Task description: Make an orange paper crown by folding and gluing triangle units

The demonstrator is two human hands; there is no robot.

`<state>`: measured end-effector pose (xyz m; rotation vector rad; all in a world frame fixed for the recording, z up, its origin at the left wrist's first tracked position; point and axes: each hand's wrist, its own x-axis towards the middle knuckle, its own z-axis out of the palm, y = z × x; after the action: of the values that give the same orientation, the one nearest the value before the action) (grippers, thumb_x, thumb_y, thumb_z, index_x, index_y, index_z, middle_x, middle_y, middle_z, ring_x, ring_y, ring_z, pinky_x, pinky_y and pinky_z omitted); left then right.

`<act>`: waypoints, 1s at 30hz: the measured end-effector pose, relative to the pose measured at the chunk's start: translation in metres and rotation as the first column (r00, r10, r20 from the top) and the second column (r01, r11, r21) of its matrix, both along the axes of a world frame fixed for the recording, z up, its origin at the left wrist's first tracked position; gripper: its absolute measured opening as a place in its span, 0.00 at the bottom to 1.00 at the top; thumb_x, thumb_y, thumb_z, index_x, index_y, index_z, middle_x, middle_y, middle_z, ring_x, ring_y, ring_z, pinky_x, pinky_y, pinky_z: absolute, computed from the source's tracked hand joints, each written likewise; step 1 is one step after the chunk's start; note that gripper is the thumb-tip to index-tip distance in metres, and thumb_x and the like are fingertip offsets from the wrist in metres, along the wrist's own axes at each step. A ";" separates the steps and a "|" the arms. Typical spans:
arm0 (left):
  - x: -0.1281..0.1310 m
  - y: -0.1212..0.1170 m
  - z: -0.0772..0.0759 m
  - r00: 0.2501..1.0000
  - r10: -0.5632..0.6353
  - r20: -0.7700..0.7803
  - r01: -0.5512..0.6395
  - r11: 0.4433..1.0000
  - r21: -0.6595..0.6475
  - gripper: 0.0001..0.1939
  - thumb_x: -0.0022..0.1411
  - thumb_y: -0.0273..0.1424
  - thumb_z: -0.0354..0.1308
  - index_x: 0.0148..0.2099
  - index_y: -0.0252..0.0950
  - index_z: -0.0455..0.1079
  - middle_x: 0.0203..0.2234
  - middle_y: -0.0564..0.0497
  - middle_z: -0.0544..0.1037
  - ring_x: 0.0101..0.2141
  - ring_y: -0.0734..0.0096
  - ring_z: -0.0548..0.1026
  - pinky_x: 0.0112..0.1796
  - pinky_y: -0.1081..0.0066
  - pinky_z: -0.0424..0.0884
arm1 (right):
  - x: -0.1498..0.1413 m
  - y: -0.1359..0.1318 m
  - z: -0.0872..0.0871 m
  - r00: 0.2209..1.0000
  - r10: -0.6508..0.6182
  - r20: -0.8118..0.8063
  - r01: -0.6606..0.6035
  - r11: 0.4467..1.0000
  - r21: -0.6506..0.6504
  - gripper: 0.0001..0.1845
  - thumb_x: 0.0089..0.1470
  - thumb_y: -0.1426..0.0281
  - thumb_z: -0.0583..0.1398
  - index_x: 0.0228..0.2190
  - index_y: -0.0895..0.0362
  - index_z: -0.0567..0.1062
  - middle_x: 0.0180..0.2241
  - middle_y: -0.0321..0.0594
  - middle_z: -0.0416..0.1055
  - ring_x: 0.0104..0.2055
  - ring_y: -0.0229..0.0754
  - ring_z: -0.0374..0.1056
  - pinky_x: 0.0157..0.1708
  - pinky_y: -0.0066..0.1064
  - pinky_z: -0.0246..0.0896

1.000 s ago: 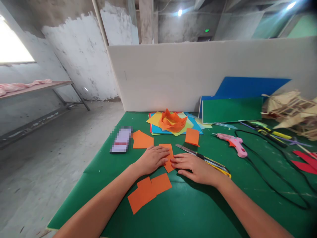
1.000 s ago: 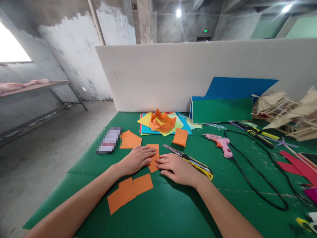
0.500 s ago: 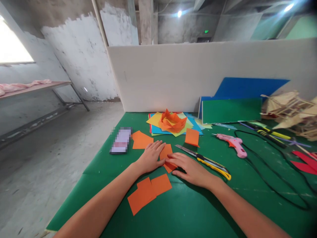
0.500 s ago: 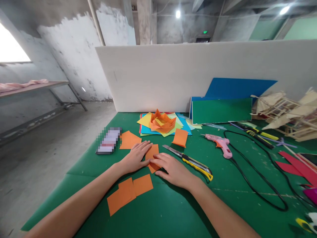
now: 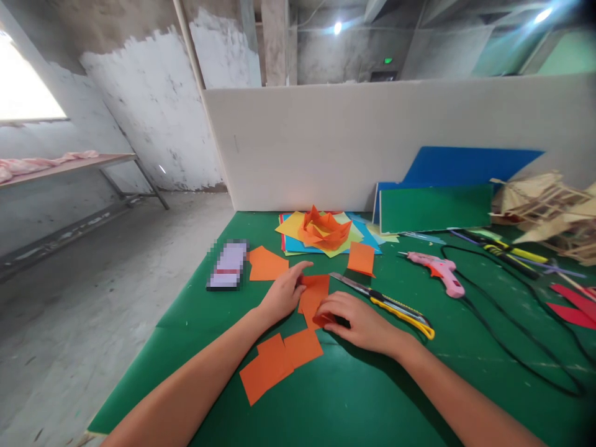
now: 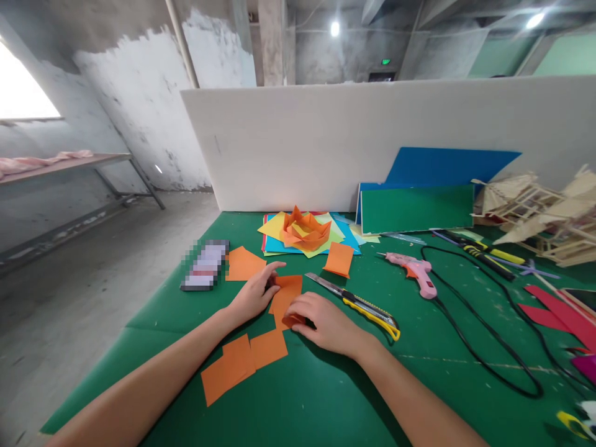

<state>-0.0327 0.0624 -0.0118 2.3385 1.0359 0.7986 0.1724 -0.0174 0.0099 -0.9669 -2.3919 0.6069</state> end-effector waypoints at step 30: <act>-0.018 0.012 0.018 0.646 0.271 0.714 0.029 0.925 -0.378 0.22 0.47 0.26 0.55 0.47 0.38 0.61 0.33 0.54 0.65 0.29 0.76 0.66 0.27 0.78 0.63 | -0.010 -0.014 0.000 0.957 -0.002 -0.289 -0.101 0.935 -0.340 0.15 0.59 0.70 0.54 0.49 0.52 0.65 0.43 0.41 0.74 0.45 0.41 0.70 0.47 0.36 0.63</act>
<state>-0.0510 0.0742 0.0064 1.3771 0.8482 1.3537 0.1628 -0.0314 0.0094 -0.8884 -2.0935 1.1441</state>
